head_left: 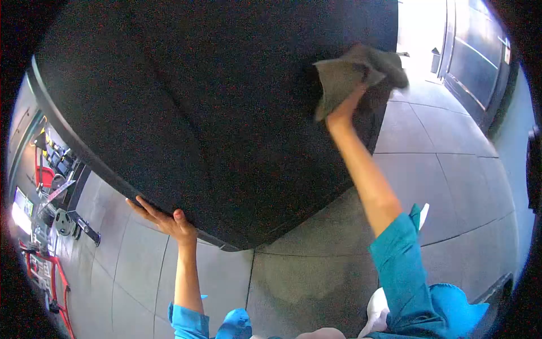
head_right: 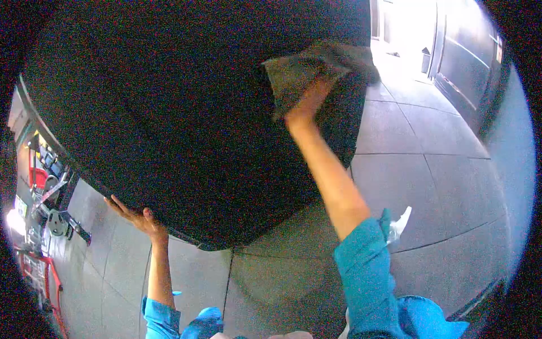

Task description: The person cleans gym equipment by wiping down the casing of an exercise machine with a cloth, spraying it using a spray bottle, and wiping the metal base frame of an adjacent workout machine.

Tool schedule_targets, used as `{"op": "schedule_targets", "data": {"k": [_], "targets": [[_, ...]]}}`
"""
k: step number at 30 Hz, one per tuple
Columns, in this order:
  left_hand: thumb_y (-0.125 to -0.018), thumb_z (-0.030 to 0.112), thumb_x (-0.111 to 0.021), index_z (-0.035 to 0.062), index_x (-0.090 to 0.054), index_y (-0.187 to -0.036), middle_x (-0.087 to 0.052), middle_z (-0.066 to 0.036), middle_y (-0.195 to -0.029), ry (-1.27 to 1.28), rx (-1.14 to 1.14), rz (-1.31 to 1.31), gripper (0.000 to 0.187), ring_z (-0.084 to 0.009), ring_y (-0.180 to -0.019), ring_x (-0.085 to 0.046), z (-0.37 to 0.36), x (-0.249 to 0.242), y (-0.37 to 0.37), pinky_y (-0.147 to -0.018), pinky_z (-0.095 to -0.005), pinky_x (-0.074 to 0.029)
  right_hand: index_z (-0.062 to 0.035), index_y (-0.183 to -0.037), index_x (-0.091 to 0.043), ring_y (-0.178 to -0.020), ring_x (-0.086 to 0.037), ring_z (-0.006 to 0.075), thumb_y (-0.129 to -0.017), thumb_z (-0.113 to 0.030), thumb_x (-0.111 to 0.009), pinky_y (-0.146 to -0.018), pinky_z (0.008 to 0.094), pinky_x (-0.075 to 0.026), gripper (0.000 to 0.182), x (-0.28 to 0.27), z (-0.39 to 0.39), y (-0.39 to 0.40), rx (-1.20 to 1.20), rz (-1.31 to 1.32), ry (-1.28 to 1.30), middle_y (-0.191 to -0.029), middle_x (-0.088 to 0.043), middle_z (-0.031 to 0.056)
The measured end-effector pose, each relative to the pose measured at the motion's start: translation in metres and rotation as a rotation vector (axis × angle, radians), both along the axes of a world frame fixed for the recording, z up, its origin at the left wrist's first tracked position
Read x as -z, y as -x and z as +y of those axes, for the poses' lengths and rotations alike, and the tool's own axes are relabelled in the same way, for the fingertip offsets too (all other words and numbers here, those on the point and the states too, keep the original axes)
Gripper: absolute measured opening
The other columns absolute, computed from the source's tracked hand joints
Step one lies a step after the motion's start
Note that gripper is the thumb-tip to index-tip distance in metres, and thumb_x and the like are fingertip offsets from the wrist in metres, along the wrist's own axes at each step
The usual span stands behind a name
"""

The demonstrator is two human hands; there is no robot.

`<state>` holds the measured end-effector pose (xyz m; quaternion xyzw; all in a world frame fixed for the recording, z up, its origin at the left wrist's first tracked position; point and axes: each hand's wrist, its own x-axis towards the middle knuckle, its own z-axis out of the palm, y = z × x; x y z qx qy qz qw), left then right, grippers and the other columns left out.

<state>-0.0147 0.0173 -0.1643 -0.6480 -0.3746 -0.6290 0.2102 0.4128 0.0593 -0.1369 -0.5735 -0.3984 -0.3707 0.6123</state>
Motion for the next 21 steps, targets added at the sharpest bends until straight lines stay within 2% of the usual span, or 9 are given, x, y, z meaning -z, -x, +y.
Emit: {"op": "schedule_targets", "data": {"k": [2, 4, 5, 7, 10, 13, 15, 17, 21], "targets": [[-0.086, 0.071, -0.027, 0.0088, -0.016, -0.147, -0.006, -0.023, -0.151, 0.008, 0.005, 0.009, 0.087, -0.0409, -0.139, -0.011, 0.001, -0.003, 0.002, -0.11, -0.053, -0.014, -0.0092, -0.121, -0.05, -0.106, -0.052, 0.0246, -0.094, -0.035, -0.041, -0.096, 0.0394, -0.041, 0.039, 0.002, 0.023, 0.071, -0.446, 0.074, -0.015, -0.122, -0.054, 0.0094], [-0.087, 0.07, -0.026, 0.0083, -0.016, -0.147, -0.005, -0.023, -0.151, 0.004, 0.018, 0.014, 0.087, -0.0415, -0.139, -0.011, 0.002, -0.002, 0.003, -0.11, -0.0521, -0.014, -0.007, -0.122, -0.05, -0.117, -0.045, 0.0287, -0.091, -0.032, -0.044, -0.1, 0.0423, -0.037, 0.04, -0.077, -0.041, 0.169, 0.066, -0.263, 0.927, -0.132, -0.047, 0.0107], [-0.087, 0.07, -0.026, 0.0083, -0.016, -0.147, -0.005, -0.023, -0.151, 0.005, 0.022, 0.015, 0.087, -0.0415, -0.139, -0.011, 0.001, -0.003, 0.003, -0.11, -0.0521, -0.014, -0.007, -0.122, -0.05, -0.117, -0.045, 0.0287, -0.091, -0.032, -0.044, -0.1, 0.0423, -0.037, 0.04, -0.069, -0.046, 0.199, 0.069, -0.26, 0.929, -0.132, -0.047, 0.0107], [-0.089, 0.066, -0.031, 0.0061, -0.018, -0.146, -0.006, -0.021, -0.152, 0.015, 0.063, 0.009, 0.084, -0.0387, -0.14, -0.009, -0.002, -0.002, 0.003, -0.111, -0.0513, -0.011, -0.0114, -0.133, -0.045, -0.128, -0.036, 0.0304, -0.082, -0.05, -0.056, -0.106, 0.0508, -0.028, 0.065, -0.055, -0.051, 0.234, -0.938, -0.273, 0.144, -0.139, -0.041, 0.0103], [-0.089, 0.066, -0.03, 0.007, -0.018, -0.147, -0.004, -0.02, -0.153, 0.03, 0.123, -0.013, 0.084, -0.0383, -0.14, -0.009, 0.003, 0.004, 0.004, -0.111, -0.0517, -0.009, -0.0135, -0.139, -0.037, -0.135, -0.028, 0.0289, -0.083, -0.05, -0.056, -0.113, 0.0483, -0.017, 0.069, -0.033, 0.001, 0.218, -0.531, -0.892, -0.117, -0.145, -0.035, 0.0097], [-0.087, 0.07, -0.023, 0.0104, -0.015, -0.147, -0.004, -0.022, -0.152, 0.054, 0.026, 0.058, 0.085, -0.0404, -0.14, -0.007, 0.003, 0.011, 0.014, -0.111, -0.0523, -0.015, -0.0122, -0.137, -0.041, -0.135, -0.029, 0.0289, -0.087, -0.049, -0.055, -0.113, 0.0453, -0.019, 0.064, -0.094, -0.047, 0.113, -1.224, -0.357, 0.886, -0.144, -0.036, 0.0111], [-0.087, 0.07, -0.023, 0.0113, -0.015, -0.148, -0.003, -0.022, -0.152, 0.06, 0.027, 0.043, 0.084, -0.0403, -0.14, -0.007, 0.006, 0.014, 0.013, -0.111, -0.0524, -0.014, -0.0082, -0.137, -0.039, -0.133, -0.032, 0.032, -0.09, -0.042, -0.052, -0.112, 0.0452, -0.021, 0.059, -0.122, -0.082, 0.053, -0.665, -0.071, 1.033, -0.144, -0.037, 0.0134], [-0.087, 0.07, -0.023, 0.0122, -0.015, -0.148, -0.003, -0.022, -0.152, 0.062, 0.022, 0.018, 0.084, -0.0402, -0.14, -0.007, 0.004, 0.017, 0.011, -0.111, -0.0525, -0.014, -0.0045, -0.137, -0.038, -0.129, -0.036, 0.0375, -0.084, -0.029, -0.057, -0.109, 0.0444, -0.027, 0.061, -0.058, 0.008, -0.08, 0.449, -0.703, 0.035, -0.141, -0.039, 0.0177], [-0.087, 0.07, -0.022, 0.0147, -0.014, -0.148, -0.002, -0.021, -0.152, 0.063, 0.064, -0.014, 0.082, -0.0397, -0.14, -0.006, 0.005, 0.014, 0.007, -0.111, -0.0526, -0.013, -0.0046, -0.128, -0.048, -0.12, -0.044, 0.037, -0.081, -0.024, -0.06, -0.1, 0.0433, -0.036, 0.053, -0.101, -0.029, -0.03, 0.475, -0.164, 0.031, -0.13, -0.049, 0.0176]]}}
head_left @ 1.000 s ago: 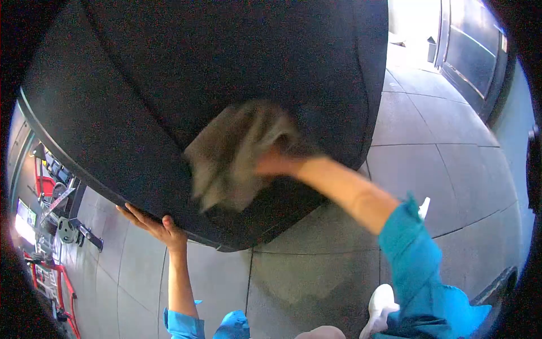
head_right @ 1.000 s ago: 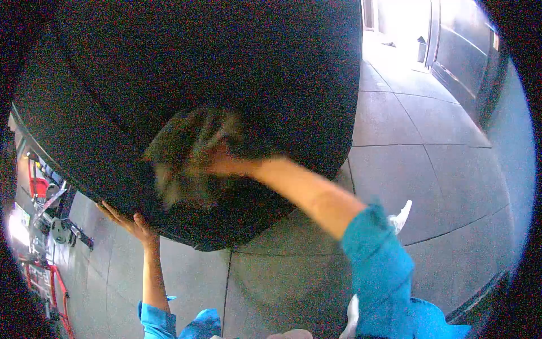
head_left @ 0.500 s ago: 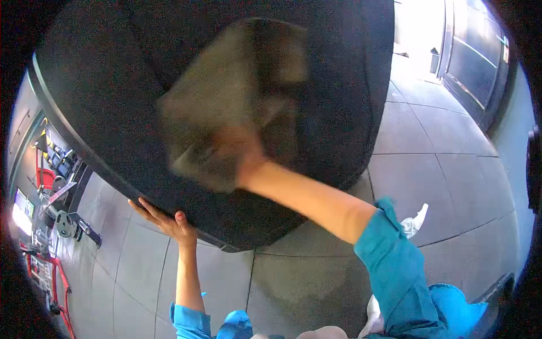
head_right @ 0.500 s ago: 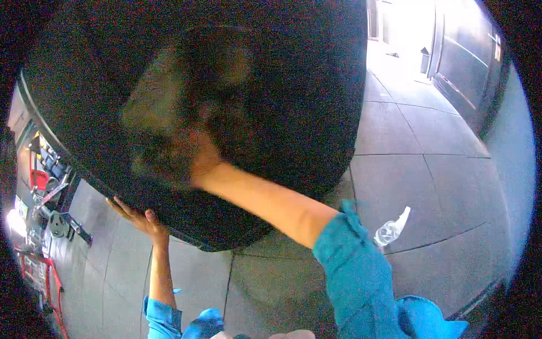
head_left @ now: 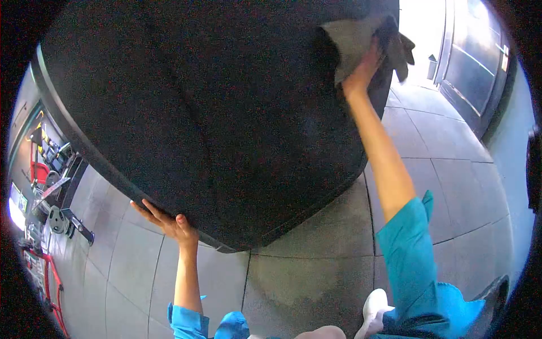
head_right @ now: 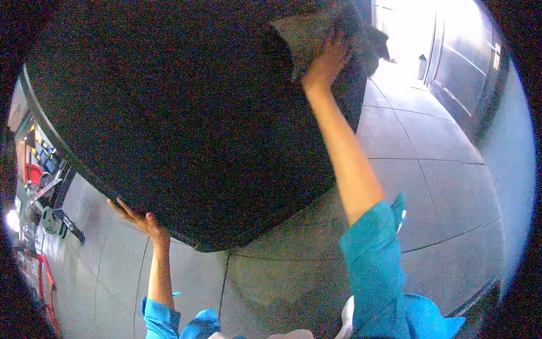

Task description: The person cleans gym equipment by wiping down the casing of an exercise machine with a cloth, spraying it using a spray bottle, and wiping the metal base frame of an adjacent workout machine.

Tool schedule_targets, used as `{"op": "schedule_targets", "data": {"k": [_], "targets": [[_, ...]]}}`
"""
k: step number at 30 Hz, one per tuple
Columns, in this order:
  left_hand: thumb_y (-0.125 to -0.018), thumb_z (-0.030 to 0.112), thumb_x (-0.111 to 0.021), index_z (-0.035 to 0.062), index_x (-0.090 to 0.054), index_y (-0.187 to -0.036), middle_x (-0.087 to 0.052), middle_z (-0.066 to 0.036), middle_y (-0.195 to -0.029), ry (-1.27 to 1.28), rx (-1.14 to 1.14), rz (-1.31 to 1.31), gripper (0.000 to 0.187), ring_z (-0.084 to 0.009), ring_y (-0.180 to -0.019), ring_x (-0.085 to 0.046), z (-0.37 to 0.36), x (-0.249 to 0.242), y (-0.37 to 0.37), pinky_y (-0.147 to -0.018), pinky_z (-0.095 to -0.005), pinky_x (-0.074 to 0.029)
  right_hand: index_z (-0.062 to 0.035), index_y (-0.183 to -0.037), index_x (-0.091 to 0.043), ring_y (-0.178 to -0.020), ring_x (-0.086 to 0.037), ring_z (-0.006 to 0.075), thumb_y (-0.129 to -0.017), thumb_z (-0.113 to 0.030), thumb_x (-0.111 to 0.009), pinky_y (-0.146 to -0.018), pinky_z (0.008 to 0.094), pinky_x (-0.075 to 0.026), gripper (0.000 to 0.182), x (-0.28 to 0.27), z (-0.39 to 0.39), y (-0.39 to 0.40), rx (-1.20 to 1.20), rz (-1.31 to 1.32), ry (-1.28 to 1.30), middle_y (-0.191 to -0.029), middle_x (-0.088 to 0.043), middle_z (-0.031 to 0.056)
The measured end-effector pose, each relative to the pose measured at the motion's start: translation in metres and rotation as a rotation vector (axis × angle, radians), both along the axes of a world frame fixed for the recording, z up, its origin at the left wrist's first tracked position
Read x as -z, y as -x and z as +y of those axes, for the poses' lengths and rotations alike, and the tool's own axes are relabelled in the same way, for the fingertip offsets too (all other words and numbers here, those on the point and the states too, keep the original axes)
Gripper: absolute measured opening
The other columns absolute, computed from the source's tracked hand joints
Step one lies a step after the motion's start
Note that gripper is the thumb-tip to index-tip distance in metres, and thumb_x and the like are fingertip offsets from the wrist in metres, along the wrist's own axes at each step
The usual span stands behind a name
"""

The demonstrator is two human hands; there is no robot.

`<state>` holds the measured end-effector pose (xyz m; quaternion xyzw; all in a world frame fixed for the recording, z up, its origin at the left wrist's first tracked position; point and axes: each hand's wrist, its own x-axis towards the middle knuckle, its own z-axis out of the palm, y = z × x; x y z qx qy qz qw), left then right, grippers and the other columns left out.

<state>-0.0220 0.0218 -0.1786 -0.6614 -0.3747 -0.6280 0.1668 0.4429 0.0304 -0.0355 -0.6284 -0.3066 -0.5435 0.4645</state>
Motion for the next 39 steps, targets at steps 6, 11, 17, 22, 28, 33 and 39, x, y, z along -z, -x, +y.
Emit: {"op": "schedule_targets", "data": {"k": [6, 11, 17, 22, 28, 33, 39], "targets": [[-0.087, 0.071, -0.023, 0.0112, -0.014, -0.148, -0.002, -0.021, -0.152, -0.017, 0.013, 0.02, 0.086, -0.0394, -0.14, -0.006, 0.0, 0.001, 0.0, -0.111, -0.0523, -0.012, -0.0098, -0.095, -0.066, -0.086, -0.059, 0.0316, -0.08, -0.039, -0.056, -0.083, 0.0496, -0.043, 0.035, -0.036, -0.013, 0.206, -0.06, -0.256, 0.397, -0.088, -0.063, 0.0124], [-0.085, 0.072, -0.031, 0.0089, -0.014, -0.147, -0.005, -0.021, -0.152, 0.005, 0.035, 0.028, 0.09, -0.0374, -0.14, -0.008, -0.005, -0.001, 0.004, -0.111, -0.0503, -0.013, -0.0192, -0.122, -0.057, -0.124, -0.043, 0.0329, -0.086, -0.047, -0.052, -0.105, 0.051, -0.03, 0.045, -0.014, 0.004, 0.184, -1.117, -0.58, 0.316, -0.133, -0.048, 0.0129], [-0.091, 0.061, -0.036, 0.0003, -0.03, -0.139, -0.03, -0.015, -0.143, 0.29, 0.407, -0.462, 0.078, -0.0264, -0.129, -0.032, 0.036, -0.009, 0.041, -0.107, -0.0399, -0.025, -0.0082, -0.136, -0.041, -0.125, -0.043, 0.0342, -0.093, -0.032, -0.045, -0.105, 0.0475, -0.033, 0.049, -0.031, -0.031, 0.001, -0.448, 0.197, 0.604, -0.135, -0.045, 0.0192], [-0.094, 0.057, -0.037, -0.0017, -0.04, -0.128, -0.048, -0.012, -0.125, 0.452, 0.614, -0.706, 0.068, -0.0229, -0.113, -0.045, 0.033, -0.014, 0.032, -0.101, -0.0371, -0.032, -0.0009, -0.136, -0.036, -0.131, -0.034, 0.0305, -0.094, -0.024, -0.043, -0.108, 0.0431, -0.025, 0.049, 0.008, 0.014, 0.032, 0.078, -0.011, -0.041, -0.142, -0.034, 0.0204], [-0.092, 0.06, -0.038, -0.0011, -0.042, -0.124, -0.047, -0.013, -0.124, 0.439, 0.601, -0.688, 0.069, -0.0235, -0.112, -0.046, 0.029, -0.022, 0.03, -0.099, -0.0375, -0.034, -0.0087, -0.119, -0.055, -0.122, -0.043, 0.0328, -0.088, -0.041, -0.049, -0.106, 0.0467, -0.029, 0.045, 0.008, -0.02, 0.206, -0.653, -0.277, 0.348, -0.129, -0.049, 0.0155], [-0.094, 0.056, -0.036, -0.0016, -0.042, -0.127, -0.047, -0.012, -0.126, 0.449, 0.646, -0.665, 0.067, -0.0232, -0.114, -0.045, 0.029, -0.023, 0.032, -0.1, -0.0379, -0.033, -0.0165, -0.13, -0.048, -0.13, -0.035, 0.0315, -0.082, -0.059, -0.052, -0.111, 0.0462, -0.022, 0.064, -0.003, -0.019, 0.118, -1.069, -0.571, 0.492, -0.139, -0.042, 0.0108], [-0.095, 0.055, -0.036, -0.0016, -0.039, -0.132, -0.045, -0.012, -0.131, 0.481, 0.564, -0.73, 0.068, -0.0242, -0.118, -0.043, 0.025, -0.026, 0.029, -0.102, -0.038, -0.032, -0.0062, -0.134, -0.042, -0.133, -0.028, 0.0368, -0.089, -0.05, -0.049, -0.112, 0.0494, -0.015, 0.063, 0.014, -0.026, 0.012, -0.68, -0.053, 0.251, -0.139, -0.038, 0.0209]]}}
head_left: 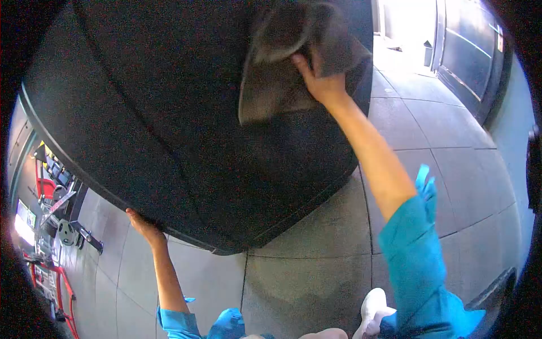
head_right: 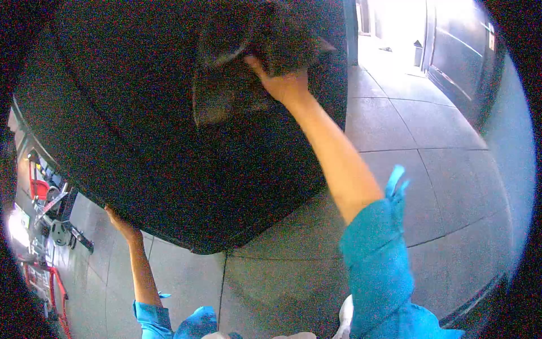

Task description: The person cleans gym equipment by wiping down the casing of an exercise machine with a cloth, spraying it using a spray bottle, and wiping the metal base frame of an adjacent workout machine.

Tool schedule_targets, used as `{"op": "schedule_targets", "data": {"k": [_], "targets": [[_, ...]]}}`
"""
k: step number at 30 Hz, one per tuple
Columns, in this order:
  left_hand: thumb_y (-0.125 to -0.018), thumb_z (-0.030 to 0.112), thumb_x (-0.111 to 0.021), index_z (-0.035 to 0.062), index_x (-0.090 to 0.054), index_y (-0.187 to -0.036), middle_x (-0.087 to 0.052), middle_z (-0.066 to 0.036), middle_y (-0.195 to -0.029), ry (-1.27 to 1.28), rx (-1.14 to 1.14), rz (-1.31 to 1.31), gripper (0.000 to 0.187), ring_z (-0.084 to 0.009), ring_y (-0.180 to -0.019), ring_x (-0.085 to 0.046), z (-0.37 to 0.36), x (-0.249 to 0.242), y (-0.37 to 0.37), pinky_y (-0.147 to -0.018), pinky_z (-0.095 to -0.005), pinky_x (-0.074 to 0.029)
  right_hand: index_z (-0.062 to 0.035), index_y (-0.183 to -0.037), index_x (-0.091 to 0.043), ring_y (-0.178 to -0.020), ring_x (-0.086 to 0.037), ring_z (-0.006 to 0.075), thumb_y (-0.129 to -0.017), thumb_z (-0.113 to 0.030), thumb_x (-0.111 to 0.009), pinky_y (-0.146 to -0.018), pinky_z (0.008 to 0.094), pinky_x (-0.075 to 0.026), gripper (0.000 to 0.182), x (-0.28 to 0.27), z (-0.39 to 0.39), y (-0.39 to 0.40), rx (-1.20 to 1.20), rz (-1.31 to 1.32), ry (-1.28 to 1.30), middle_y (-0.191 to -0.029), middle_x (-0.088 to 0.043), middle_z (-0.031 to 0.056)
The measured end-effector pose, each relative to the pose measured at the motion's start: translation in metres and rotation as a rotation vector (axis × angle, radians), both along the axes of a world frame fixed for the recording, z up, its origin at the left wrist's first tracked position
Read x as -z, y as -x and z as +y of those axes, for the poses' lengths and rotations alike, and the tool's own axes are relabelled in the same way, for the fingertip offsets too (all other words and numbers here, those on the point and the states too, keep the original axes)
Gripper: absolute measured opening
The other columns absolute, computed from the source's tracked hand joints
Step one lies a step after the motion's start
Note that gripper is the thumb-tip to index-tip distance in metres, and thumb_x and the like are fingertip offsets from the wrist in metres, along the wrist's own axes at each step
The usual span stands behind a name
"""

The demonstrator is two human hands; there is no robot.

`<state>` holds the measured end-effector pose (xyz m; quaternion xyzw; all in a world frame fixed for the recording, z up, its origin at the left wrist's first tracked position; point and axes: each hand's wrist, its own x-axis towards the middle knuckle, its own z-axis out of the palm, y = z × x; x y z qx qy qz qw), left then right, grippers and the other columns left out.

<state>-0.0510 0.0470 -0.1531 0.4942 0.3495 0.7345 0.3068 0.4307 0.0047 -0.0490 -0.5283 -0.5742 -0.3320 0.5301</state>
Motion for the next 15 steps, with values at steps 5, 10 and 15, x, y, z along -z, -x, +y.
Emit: {"op": "schedule_targets", "data": {"k": [5, 10, 15], "targets": [[-0.094, 0.056, -0.037, -0.002, -0.036, -0.135, -0.041, -0.015, -0.137, -0.016, 0.112, -0.041, 0.071, -0.0274, -0.122, -0.041, 0.008, 0.004, 0.006, -0.104, -0.0403, -0.031, 0.0006, -0.134, -0.04, -0.132, -0.022, 0.0482, -0.089, -0.032, -0.049, -0.109, 0.0595, -0.009, 0.055, 0.107, 0.016, 0.01, 0.231, 0.165, -0.201, -0.142, -0.033, 0.0228], [-0.095, 0.055, -0.032, -0.004, -0.034, -0.136, -0.039, -0.016, -0.138, -0.042, -0.014, -0.029, 0.072, -0.0287, -0.123, -0.04, 0.003, -0.005, 0.0, -0.105, -0.0412, -0.031, -0.0013, -0.128, -0.046, -0.118, -0.041, 0.0391, -0.087, -0.022, -0.051, -0.102, 0.0496, -0.032, 0.047, 0.264, 0.042, 0.003, -0.227, 0.658, -0.207, -0.128, -0.046, 0.0172], [-0.096, 0.054, -0.03, -0.0047, -0.034, -0.136, -0.042, -0.017, -0.136, -0.094, -0.038, 0.029, 0.071, -0.0283, -0.12, -0.045, 0.015, 0.004, 0.019, -0.104, -0.0411, -0.034, -0.0045, -0.125, -0.05, -0.113, -0.048, 0.0359, -0.085, -0.022, -0.052, -0.099, 0.0473, -0.037, 0.044, 0.319, 0.019, 0.006, -0.094, 0.958, -0.25, -0.122, -0.053, 0.0139]]}}
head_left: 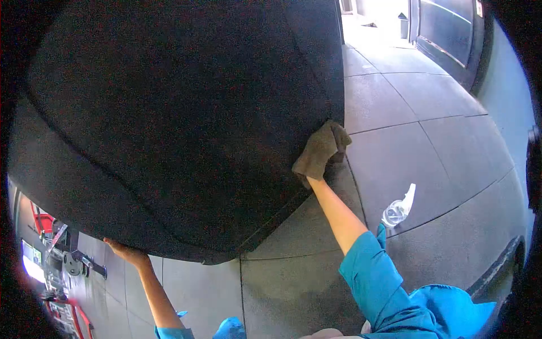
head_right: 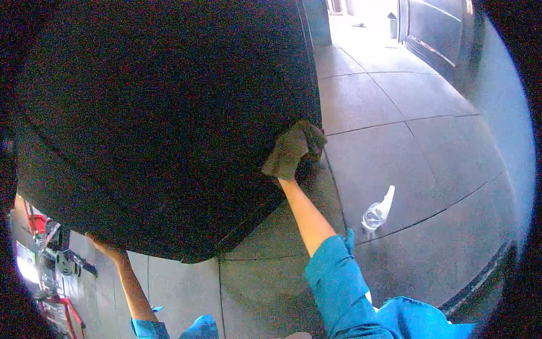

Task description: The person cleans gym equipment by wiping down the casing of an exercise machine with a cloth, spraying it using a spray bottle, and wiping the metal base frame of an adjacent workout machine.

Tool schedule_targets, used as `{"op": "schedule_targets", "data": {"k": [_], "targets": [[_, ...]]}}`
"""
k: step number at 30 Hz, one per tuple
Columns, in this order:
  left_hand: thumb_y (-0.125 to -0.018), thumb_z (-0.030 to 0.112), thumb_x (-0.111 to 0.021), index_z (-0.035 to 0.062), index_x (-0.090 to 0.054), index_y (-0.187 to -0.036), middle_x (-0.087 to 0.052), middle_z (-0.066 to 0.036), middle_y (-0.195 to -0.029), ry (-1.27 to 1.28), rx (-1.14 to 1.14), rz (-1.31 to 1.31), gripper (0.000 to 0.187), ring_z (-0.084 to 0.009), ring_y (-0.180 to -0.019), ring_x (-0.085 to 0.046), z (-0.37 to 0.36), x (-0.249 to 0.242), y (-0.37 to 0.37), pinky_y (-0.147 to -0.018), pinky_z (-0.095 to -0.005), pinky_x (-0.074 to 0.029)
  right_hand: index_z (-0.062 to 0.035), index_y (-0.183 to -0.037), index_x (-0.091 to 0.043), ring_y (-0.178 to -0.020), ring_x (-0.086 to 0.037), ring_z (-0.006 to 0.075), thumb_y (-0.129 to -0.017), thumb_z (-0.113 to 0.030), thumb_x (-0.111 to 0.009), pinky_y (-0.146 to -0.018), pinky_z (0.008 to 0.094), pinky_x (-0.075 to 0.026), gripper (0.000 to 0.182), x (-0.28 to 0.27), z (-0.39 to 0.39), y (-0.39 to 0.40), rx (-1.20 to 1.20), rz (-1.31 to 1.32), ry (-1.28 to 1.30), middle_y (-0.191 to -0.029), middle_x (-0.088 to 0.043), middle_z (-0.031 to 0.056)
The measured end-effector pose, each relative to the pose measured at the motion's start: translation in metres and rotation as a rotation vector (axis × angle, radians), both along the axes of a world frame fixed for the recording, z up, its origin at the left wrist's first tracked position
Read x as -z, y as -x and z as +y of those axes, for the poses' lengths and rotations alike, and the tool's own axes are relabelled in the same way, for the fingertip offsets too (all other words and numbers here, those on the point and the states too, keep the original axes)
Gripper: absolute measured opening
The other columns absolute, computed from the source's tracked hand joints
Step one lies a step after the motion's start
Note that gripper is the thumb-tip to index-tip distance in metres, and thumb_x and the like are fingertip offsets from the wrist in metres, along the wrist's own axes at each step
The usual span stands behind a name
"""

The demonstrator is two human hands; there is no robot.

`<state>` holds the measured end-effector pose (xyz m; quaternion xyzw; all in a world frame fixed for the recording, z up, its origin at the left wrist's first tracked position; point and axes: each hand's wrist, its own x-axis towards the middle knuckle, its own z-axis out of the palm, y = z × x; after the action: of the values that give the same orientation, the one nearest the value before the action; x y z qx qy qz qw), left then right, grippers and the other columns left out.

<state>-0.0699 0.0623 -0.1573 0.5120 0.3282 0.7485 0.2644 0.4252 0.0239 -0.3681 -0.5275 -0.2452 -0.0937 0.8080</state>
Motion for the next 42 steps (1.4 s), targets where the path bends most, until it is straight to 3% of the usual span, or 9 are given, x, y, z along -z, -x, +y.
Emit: {"op": "schedule_targets", "data": {"k": [6, 9, 12, 15, 19, 26, 33, 39, 42], "targets": [[-0.097, 0.05, -0.03, -0.0033, -0.031, -0.138, -0.039, -0.018, -0.138, 0.081, 0.01, -0.093, 0.067, -0.03, -0.122, -0.044, -0.004, -0.002, -0.002, -0.105, -0.0452, -0.036, -0.0083, -0.125, -0.05, -0.12, -0.039, 0.0397, -0.082, -0.032, -0.055, -0.102, 0.0526, -0.03, 0.049, -0.142, -0.022, 0.026, 0.14, -0.561, 0.178, -0.129, -0.046, 0.0157], [-0.094, 0.038, -0.047, 0.0031, -0.019, -0.144, -0.03, -0.015, -0.145, -0.21, -0.344, 0.436, 0.067, -0.0312, -0.126, -0.038, -0.003, 0.012, 0.008, -0.109, -0.0461, -0.029, -0.0103, -0.125, -0.05, -0.123, -0.035, 0.0416, -0.081, -0.036, -0.056, -0.103, 0.0553, -0.026, 0.052, -0.233, -0.02, 0.044, 0.133, -0.777, 0.106, -0.133, -0.042, 0.0166], [-0.086, 0.029, -0.062, 0.0025, -0.013, -0.144, -0.028, -0.015, -0.147, -0.09, -0.031, 0.026, 0.081, -0.0314, -0.129, -0.036, -0.007, 0.004, 0.007, -0.112, -0.0452, -0.025, -0.0122, -0.126, -0.051, -0.127, -0.03, 0.0434, -0.08, -0.041, -0.057, -0.105, 0.0579, -0.022, 0.054, -0.268, -0.018, 0.048, 0.176, -0.872, 0.001, -0.136, -0.039, 0.0175], [-0.065, 0.037, -0.082, -0.0029, -0.015, -0.142, -0.031, -0.018, -0.145, -0.24, -0.815, 1.018, 0.109, -0.0367, -0.128, -0.036, 0.043, 0.036, 0.124, -0.112, -0.0458, -0.025, -0.0141, -0.126, -0.051, -0.13, -0.026, 0.0453, -0.079, -0.045, -0.059, -0.106, 0.0606, -0.018, 0.057, -0.238, -0.018, 0.029, 0.191, -0.838, -0.011, -0.14, -0.036, 0.0184], [-0.066, 0.034, -0.081, -0.0014, -0.018, -0.142, -0.035, -0.019, -0.142, -0.234, -0.676, 0.838, 0.105, -0.0367, -0.125, -0.039, 0.021, 0.019, 0.085, -0.11, -0.047, -0.027, -0.0142, -0.124, -0.052, -0.128, -0.029, 0.0415, -0.082, -0.041, -0.054, -0.104, 0.0569, -0.021, 0.05, -0.13, -0.016, -0.014, 0.312, -0.635, 0.302, -0.137, -0.038, 0.0177], [-0.068, 0.038, -0.074, 0.004, -0.025, -0.14, -0.037, -0.019, -0.14, -0.219, -0.627, 0.817, 0.093, -0.0382, -0.123, -0.04, 0.017, 0.009, 0.089, -0.106, -0.0531, -0.029, -0.0101, -0.117, -0.057, -0.11, -0.05, 0.0235, -0.096, -0.015, -0.036, -0.095, 0.0377, -0.039, 0.03, 0.026, -0.013, -0.009, 0.691, -0.533, 1.881, -0.117, -0.054, 0.0132], [-0.073, 0.069, -0.053, 0.0159, -0.04, -0.137, -0.033, -0.014, -0.144, -0.021, 0.02, 0.084, 0.084, -0.0433, -0.13, -0.027, 0.012, -0.01, 0.033, -0.101, -0.0692, -0.026, -0.0107, -0.109, -0.058, -0.104, -0.052, 0.0239, -0.094, -0.018, -0.039, -0.09, 0.0384, -0.042, 0.025, 0.077, -0.002, 0.068, 0.533, -0.61, 2.01, -0.11, -0.056, 0.0121], [-0.069, 0.026, -0.079, 0.0022, -0.018, -0.142, -0.038, -0.019, -0.14, -0.241, -0.642, 0.843, 0.098, -0.0359, -0.123, -0.043, 0.021, 0.018, 0.09, -0.108, -0.0484, -0.03, -0.0113, -0.102, -0.059, -0.099, -0.053, 0.0243, -0.091, -0.02, -0.042, -0.086, 0.039, -0.044, 0.022, 0.103, 0.001, 0.149, 0.339, -0.736, 2.008, -0.104, -0.058, 0.0111], [-0.07, 0.026, -0.078, 0.0023, -0.015, -0.143, -0.033, -0.019, -0.142, -0.251, -0.6, 0.764, 0.099, -0.035, -0.125, -0.039, 0.018, 0.017, 0.076, -0.11, -0.0475, -0.028, -0.0115, -0.099, -0.06, -0.096, -0.054, 0.0245, -0.09, -0.021, -0.044, -0.084, 0.0393, -0.045, 0.021, 0.119, -0.002, 0.205, 0.23, -0.837, 1.977, -0.1, -0.058, 0.0106]]}}
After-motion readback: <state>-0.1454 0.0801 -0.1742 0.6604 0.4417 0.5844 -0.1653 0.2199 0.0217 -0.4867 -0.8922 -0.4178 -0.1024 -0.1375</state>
